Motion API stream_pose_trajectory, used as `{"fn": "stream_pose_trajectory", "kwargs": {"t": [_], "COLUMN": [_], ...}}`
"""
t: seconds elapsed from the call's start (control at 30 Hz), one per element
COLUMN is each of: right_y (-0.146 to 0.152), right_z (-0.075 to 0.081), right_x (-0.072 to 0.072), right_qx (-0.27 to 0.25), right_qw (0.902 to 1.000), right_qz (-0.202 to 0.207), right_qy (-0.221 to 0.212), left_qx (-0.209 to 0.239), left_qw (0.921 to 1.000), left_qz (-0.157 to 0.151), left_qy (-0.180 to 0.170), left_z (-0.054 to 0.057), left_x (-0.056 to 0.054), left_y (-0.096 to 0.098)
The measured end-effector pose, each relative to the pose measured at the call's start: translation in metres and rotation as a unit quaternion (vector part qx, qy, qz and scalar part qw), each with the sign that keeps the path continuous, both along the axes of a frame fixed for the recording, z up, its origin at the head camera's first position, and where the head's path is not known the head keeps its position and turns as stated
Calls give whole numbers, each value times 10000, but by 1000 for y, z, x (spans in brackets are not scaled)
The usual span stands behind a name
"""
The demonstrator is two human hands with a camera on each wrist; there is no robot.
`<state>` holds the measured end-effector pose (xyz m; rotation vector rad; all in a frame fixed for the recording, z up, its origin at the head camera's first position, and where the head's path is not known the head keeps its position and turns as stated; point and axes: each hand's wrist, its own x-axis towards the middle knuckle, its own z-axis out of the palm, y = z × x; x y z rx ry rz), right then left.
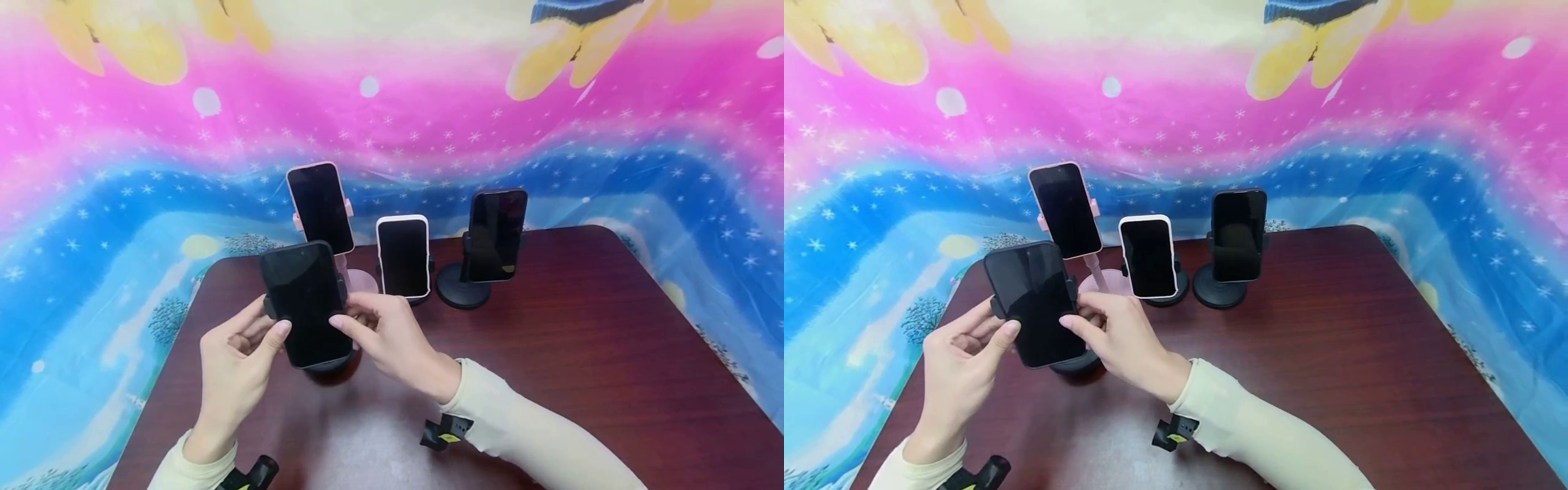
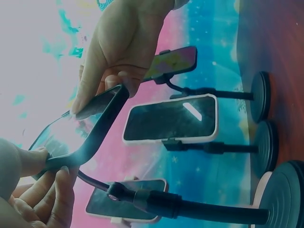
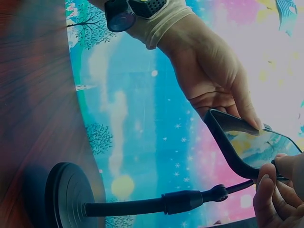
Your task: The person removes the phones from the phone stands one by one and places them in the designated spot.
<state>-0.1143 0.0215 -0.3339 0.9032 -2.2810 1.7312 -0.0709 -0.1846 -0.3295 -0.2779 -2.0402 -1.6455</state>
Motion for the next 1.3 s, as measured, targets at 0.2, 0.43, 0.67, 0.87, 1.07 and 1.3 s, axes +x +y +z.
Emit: {"fn": "stream_pose_trajectory", "kwargs": {"t": [0.2, 0.43, 0.67, 0.87, 1.07, 1.3], "right_y": [10, 27, 45, 58, 68, 78], "right_z": [-3, -4, -7, -8, -10, -13], "right_x": [3, 6, 9, 14, 17, 18], "right_qx": [42, 110, 178, 166, 121, 126], "right_qw": [9999, 9996, 9987, 9980, 9975, 9965], "right_qz": [-104, -263, -446, -567, -636, -818], "right_qy": [-85, -32, -181, -243, -273, -124], "left_qx": [341, 427, 351, 443, 460, 474], "left_qw": [9989, 9974, 9977, 9959, 9949, 9932], "left_qz": [-315, -565, -558, -653, -721, -821], "left_qy": [61, 109, -181, -434, -532, -680], "left_z": [-7, -11, -13, -17, -20, -19], "left_x": [-1, -5, -7, -8, -10, -14], "left_y": [9, 24, 41, 53, 63, 72]}}
